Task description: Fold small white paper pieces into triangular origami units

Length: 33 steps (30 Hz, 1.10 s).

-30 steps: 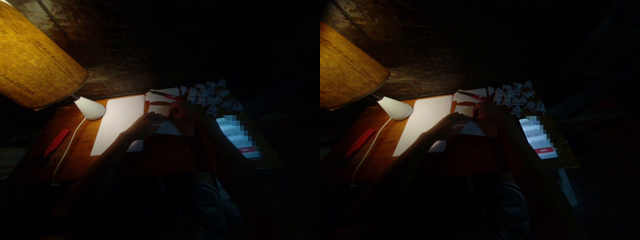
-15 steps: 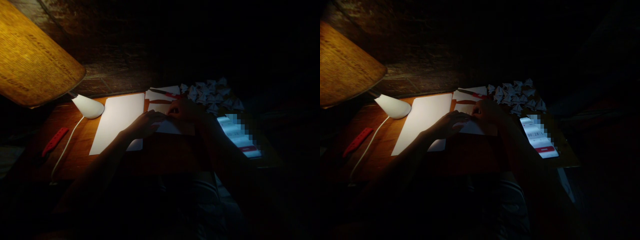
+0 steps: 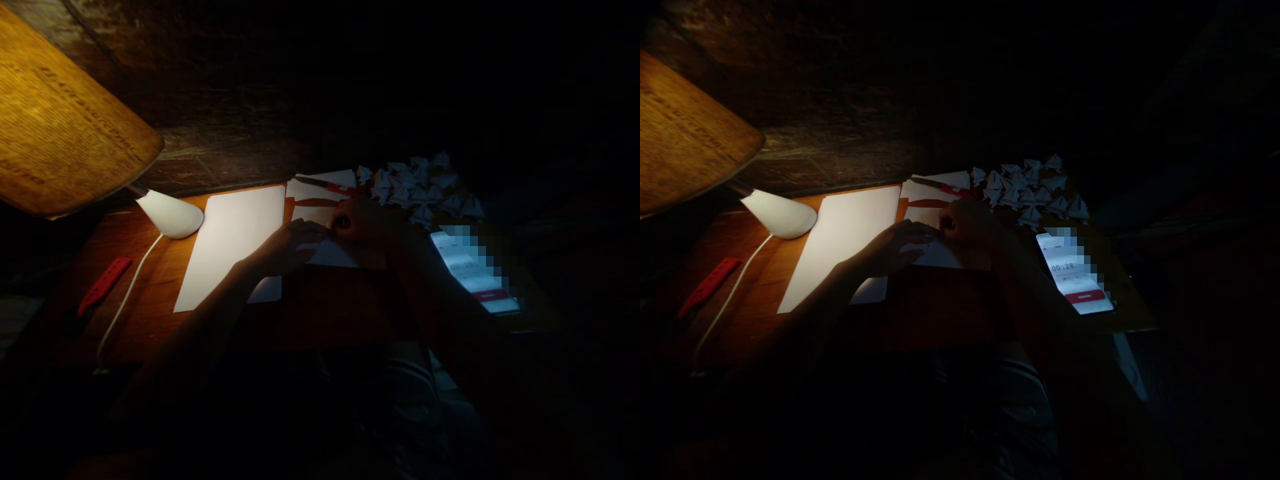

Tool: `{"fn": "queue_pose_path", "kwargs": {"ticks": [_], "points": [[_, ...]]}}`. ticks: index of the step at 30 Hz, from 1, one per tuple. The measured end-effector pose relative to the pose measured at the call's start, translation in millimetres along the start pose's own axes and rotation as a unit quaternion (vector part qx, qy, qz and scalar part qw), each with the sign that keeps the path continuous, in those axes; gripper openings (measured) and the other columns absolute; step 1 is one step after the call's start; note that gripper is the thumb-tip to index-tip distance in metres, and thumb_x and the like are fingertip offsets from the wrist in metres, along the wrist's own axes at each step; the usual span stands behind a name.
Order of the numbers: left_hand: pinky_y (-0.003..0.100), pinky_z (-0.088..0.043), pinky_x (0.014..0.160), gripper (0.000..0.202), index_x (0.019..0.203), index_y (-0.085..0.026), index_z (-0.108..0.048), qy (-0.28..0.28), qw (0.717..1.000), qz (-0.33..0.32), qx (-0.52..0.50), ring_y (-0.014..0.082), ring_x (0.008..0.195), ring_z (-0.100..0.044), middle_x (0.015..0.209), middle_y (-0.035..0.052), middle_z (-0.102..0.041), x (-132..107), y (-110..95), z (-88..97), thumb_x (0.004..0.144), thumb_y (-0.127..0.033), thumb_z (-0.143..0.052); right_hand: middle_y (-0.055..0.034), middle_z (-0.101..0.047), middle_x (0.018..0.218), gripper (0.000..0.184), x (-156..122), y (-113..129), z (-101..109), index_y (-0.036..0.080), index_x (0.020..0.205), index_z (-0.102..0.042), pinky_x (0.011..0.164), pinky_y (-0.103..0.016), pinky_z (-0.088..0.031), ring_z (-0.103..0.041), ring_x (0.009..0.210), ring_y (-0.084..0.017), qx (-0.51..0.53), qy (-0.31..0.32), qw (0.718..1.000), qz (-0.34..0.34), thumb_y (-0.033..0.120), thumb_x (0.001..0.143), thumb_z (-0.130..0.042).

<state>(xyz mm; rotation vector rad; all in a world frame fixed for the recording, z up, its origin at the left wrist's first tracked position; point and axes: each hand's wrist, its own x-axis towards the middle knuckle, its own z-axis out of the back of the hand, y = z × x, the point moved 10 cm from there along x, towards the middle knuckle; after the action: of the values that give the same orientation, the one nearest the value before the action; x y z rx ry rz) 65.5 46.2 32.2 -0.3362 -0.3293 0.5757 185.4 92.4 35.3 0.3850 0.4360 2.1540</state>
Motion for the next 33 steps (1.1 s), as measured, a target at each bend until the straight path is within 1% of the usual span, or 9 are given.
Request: {"fn": "queue_pose_path", "kwargs": {"ticks": [4,9,15,19,23,26,29,31,33], "points": [[0.046,-0.059,0.11,0.03,0.127,-0.023,-0.077,0.0,1.0,0.002,0.0,0.0242,0.127,-0.068,0.14,0.0098,-0.074,-0.7,0.7,0.2,0.104,-0.021,-0.057,-0.0075,-0.078,0.098,0.018,-0.1,2.3,1.2,0.019,0.093,-0.083,0.073,-0.033,-0.036,-0.063,0.084,-0.02,-0.02,0.007,1.0,0.005,0.017,0.082,-0.069],[0.047,-0.061,0.107,0.031,0.127,-0.024,-0.078,-0.008,1.0,-0.004,-0.001,0.0244,0.125,-0.069,0.139,0.0102,-0.075,-1.4,2.1,1.0,0.105,-0.02,-0.057,-0.0053,-0.077,0.095,0.015,-0.9,0.5,0.8,0.02,0.089,-0.082,0.073,-0.033,-0.035,-0.06,0.081,-0.019,-0.009,0.026,1.0,-0.005,0.018,0.08,-0.07],[0.049,-0.062,0.106,0.032,0.128,-0.024,-0.079,-0.011,1.0,-0.006,-0.008,0.0254,0.124,-0.07,0.134,0.0118,-0.077,-1.0,0.4,2.6,0.105,-0.021,-0.058,-0.0051,-0.077,0.093,0.015,-3.5,-3.8,3.1,0.021,0.088,-0.083,0.069,-0.032,-0.036,-0.062,0.078,-0.019,-0.007,0.029,0.999,-0.026,0.021,0.079,-0.071],[0.048,-0.062,0.108,0.032,0.129,-0.024,-0.079,-0.011,1.0,0.001,-0.011,0.0248,0.126,-0.07,0.135,0.0108,-0.077,-0.4,-0.4,3.9,0.105,-0.022,-0.059,-0.0046,-0.078,0.092,0.017,-3.6,-7.7,3.7,0.022,0.089,-0.084,0.069,-0.032,-0.037,-0.062,0.078,-0.019,-0.013,0.03,0.998,-0.044,0.023,0.078,-0.07],[0.048,-0.062,0.107,0.032,0.129,-0.024,-0.079,-0.009,1.0,-0.002,-0.008,0.025,0.124,-0.07,0.133,0.0108,-0.077,-0.1,-0.9,4.1,0.104,-0.022,-0.059,-0.0048,-0.078,0.094,0.023,-4.5,-9.7,3.0,0.022,0.093,-0.085,0.07,-0.032,-0.038,-0.063,0.08,-0.019,-0.01,0.034,0.998,-0.054,0.023,0.077,-0.07],[0.048,-0.061,0.107,0.033,0.131,-0.025,-0.078,-0.006,1.0,0.001,-0.005,0.0252,0.123,-0.069,0.132,0.01,-0.078,-0.3,0.2,3.1,0.103,-0.021,-0.06,-0.0046,-0.078,0.096,0.022,-6.6,-7.3,4.4,0.022,0.095,-0.084,0.069,-0.032,-0.037,-0.064,0.082,-0.019,0.002,0.023,0.999,-0.041,0.025,0.079,-0.07],[0.047,-0.06,0.108,0.033,0.13,-0.024,-0.078,-0.006,1.0,0.0,-0.001,0.0249,0.124,-0.069,0.133,0.0096,-0.078,-0.2,-0.2,2.6,0.102,-0.021,-0.06,-0.0052,-0.078,0.096,0.021,-8.3,-4.6,4.2,0.02,0.095,-0.083,0.067,-0.031,-0.035,-0.063,0.081,-0.018,0.018,0.021,0.999,-0.026,0.034,0.083,-0.072],[0.047,-0.06,0.108,0.032,0.129,-0.023,-0.078,-0.004,1.0,-0.001,0.0,0.0252,0.124,-0.069,0.133,0.01,-0.077,0.2,-1.0,2.3,0.103,-0.021,-0.06,-0.0062,-0.078,0.094,0.024,-8.7,-6.2,4.8,0.019,0.094,-0.082,0.066,-0.031,-0.034,-0.062,0.078,-0.018,0.02,0.018,0.999,-0.038,0.039,0.088,-0.071],[0.047,-0.059,0.107,0.032,0.128,-0.022,-0.077,0.001,1.0,0.0,0.003,0.0257,0.124,-0.068,0.133,0.0104,-0.077,0.6,-1.4,1.7,0.102,-0.021,-0.059,-0.0078,-0.078,0.091,0.03,-9.1,-10.5,8.2,0.017,0.094,-0.082,0.065,-0.032,-0.034,-0.06,0.074,-0.018,0.01,0.002,0.998,-0.07,0.043,0.093,-0.067]]}}
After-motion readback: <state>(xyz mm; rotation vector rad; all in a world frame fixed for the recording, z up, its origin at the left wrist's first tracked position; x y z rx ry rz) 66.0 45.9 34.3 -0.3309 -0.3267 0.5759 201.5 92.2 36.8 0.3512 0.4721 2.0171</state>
